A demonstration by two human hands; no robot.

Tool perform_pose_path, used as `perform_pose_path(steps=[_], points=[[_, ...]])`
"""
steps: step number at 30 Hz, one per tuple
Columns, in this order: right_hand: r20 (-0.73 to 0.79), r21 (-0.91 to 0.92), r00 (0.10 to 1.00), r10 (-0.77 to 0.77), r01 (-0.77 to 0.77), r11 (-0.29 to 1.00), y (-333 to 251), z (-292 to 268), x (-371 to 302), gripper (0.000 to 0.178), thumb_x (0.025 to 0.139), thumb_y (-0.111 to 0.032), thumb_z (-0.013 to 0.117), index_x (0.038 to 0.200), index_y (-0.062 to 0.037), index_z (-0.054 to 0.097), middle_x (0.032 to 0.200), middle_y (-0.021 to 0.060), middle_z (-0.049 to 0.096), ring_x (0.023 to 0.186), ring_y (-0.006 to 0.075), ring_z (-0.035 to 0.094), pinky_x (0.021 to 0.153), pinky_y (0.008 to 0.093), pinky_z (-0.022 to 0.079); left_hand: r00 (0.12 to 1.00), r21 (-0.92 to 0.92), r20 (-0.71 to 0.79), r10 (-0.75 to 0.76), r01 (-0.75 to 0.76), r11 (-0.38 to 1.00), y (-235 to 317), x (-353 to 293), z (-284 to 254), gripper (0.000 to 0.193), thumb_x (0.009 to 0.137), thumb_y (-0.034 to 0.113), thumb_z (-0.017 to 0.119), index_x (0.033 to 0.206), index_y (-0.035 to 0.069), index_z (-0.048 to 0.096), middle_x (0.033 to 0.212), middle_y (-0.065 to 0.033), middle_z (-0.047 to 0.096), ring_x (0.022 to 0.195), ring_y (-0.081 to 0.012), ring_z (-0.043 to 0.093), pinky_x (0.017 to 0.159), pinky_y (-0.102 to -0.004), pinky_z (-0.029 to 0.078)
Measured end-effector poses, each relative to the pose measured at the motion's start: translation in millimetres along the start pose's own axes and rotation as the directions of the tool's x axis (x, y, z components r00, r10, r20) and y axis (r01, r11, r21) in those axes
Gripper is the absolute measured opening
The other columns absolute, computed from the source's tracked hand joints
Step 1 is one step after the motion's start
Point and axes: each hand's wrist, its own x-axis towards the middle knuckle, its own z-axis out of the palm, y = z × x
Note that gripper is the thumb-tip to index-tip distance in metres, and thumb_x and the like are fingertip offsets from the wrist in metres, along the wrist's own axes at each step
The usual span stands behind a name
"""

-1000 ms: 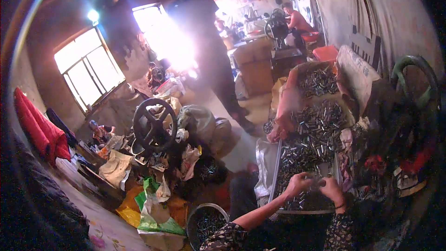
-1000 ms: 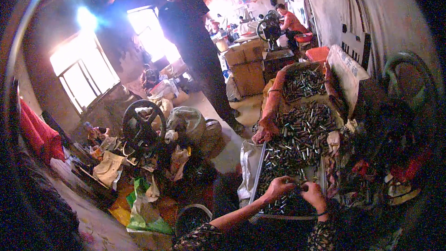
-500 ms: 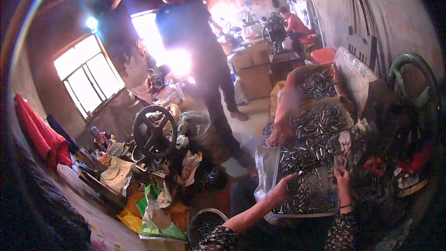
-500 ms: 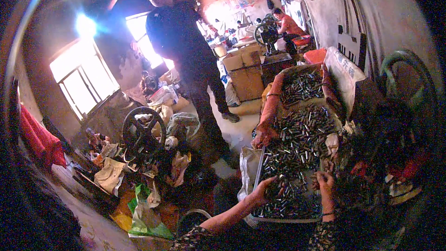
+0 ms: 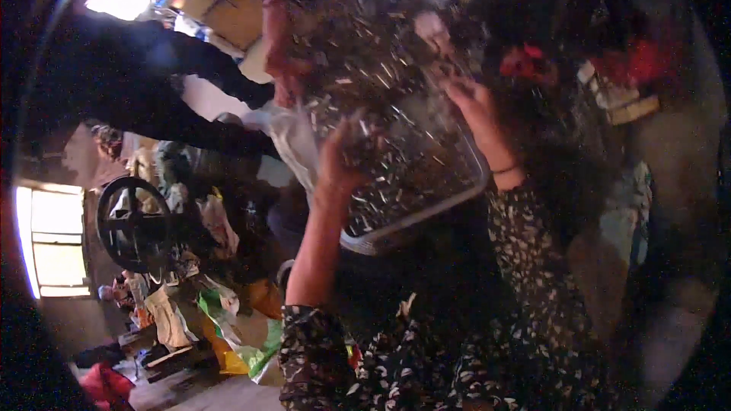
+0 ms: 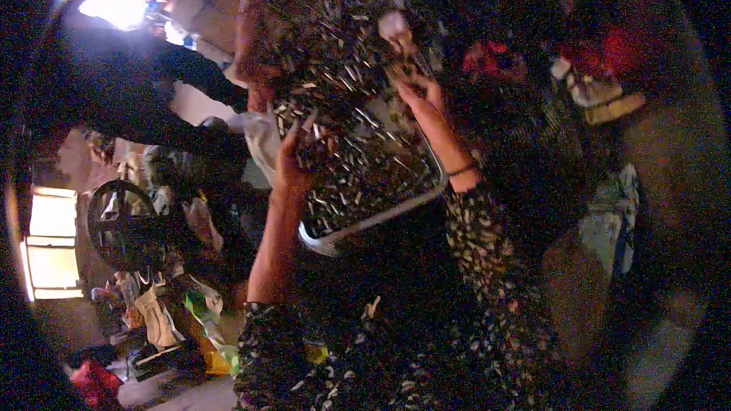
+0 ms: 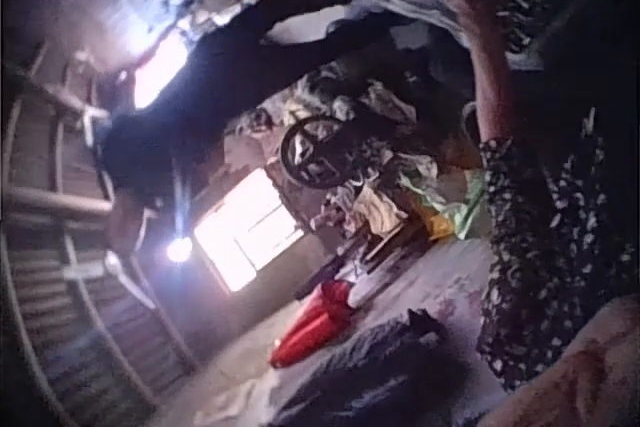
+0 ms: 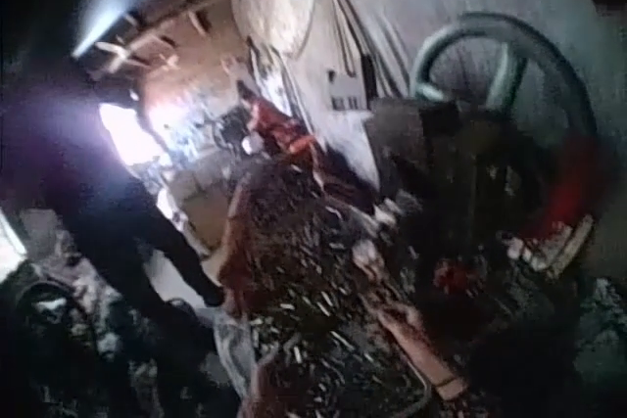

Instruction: The person sorts through small metal parts in a tray and fits components together by hand.

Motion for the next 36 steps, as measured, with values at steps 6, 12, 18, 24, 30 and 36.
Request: perform_pose_path(steps=[6, 12, 18, 24, 30, 36], points=[[0.110, 0.215, 0.991, 0.082, -0.105, 0.971, -14, -11, -8, 0.021, 0.078, -0.020, 0.054, 0.088, -0.0029, 0.056, 0.073, -0.0023, 0.055, 0.064, 0.0054, 0.049, 0.058, 0.0182, 0.038, 0.994, 0.799, -0.111, -0.017, 0.099, 0.593, -18, 43, -14, 0.030, 0.072, 0.010, 0.056, 0.100, -0.001, 0.051, 0.084, -0.0050, 0.058, 0.074, -0.0130, 0.054, 0.065, -0.0220, 0.044], [0.212, 0.199, 0.960, 0.183, -0.226, 0.954, -31, -14, -20, 0.020, 0.078, -0.021, 0.054, 0.088, -0.0038, 0.056, 0.068, -0.0028, 0.053, 0.057, 0.0045, 0.047, 0.051, 0.0179, 0.037, 0.959, 0.961, 0.246, 0.141, -0.223, -0.165, -47, 77, -13, 0.031, 0.066, 0.012, 0.060, 0.095, 0.002, 0.055, 0.083, -0.0105, 0.059, 0.069, -0.0247, 0.057, 0.060, -0.0313, 0.046], [0.203, 0.138, 0.961, 0.190, -0.220, 0.966, -31, -13, -18, 0.021, 0.077, -0.022, 0.055, 0.090, -0.0057, 0.055, 0.068, -0.0015, 0.054, 0.056, 0.0055, 0.048, 0.050, 0.0191, 0.038, 0.902, 0.687, 0.425, 0.074, -0.268, -0.675, -50, 102, -9, 0.029, 0.061, 0.016, 0.060, 0.089, 0.007, 0.056, 0.085, -0.0125, 0.054, 0.074, -0.0323, 0.053, 0.059, -0.0385, 0.045], [0.199, 0.171, 0.955, 0.222, -0.257, 0.951, -22, -11, -15, 0.023, 0.076, -0.025, 0.056, 0.090, -0.0064, 0.054, 0.069, -0.0007, 0.055, 0.057, 0.0061, 0.049, 0.050, 0.0198, 0.038, 0.694, 0.327, 0.720, -0.020, -0.364, -0.872, -68, 121, -14, 0.018, 0.064, 0.013, 0.050, 0.080, 0.008, 0.058, 0.085, -0.0118, 0.052, 0.081, -0.0283, 0.050, 0.061, -0.0368, 0.045], [0.190, 0.208, 0.967, 0.171, -0.210, 0.955, -21, -10, -17, 0.022, 0.076, -0.024, 0.057, 0.088, -0.0055, 0.055, 0.068, 0.0007, 0.055, 0.058, 0.0074, 0.049, 0.052, 0.0214, 0.039, 0.819, 0.390, 0.569, -0.070, -0.344, -0.854, -60, 105, 3, 0.019, 0.069, 0.015, 0.051, 0.085, 0.006, 0.056, 0.090, -0.0111, 0.051, 0.078, -0.0245, 0.051, 0.060, -0.0328, 0.045], [0.101, -0.152, 0.995, 0.008, 0.007, 0.988, -21, -8, -18, 0.020, 0.075, -0.022, 0.056, 0.084, -0.0040, 0.056, 0.068, 0.0041, 0.057, 0.060, 0.0111, 0.051, 0.057, 0.0254, 0.042, 0.993, 0.807, -0.099, -0.071, 0.121, 0.578, -44, 66, 10, 0.020, 0.078, 0.018, 0.046, 0.091, 0.005, 0.054, 0.085, -0.0037, 0.054, 0.071, -0.0131, 0.052, 0.062, -0.0265, 0.043]])
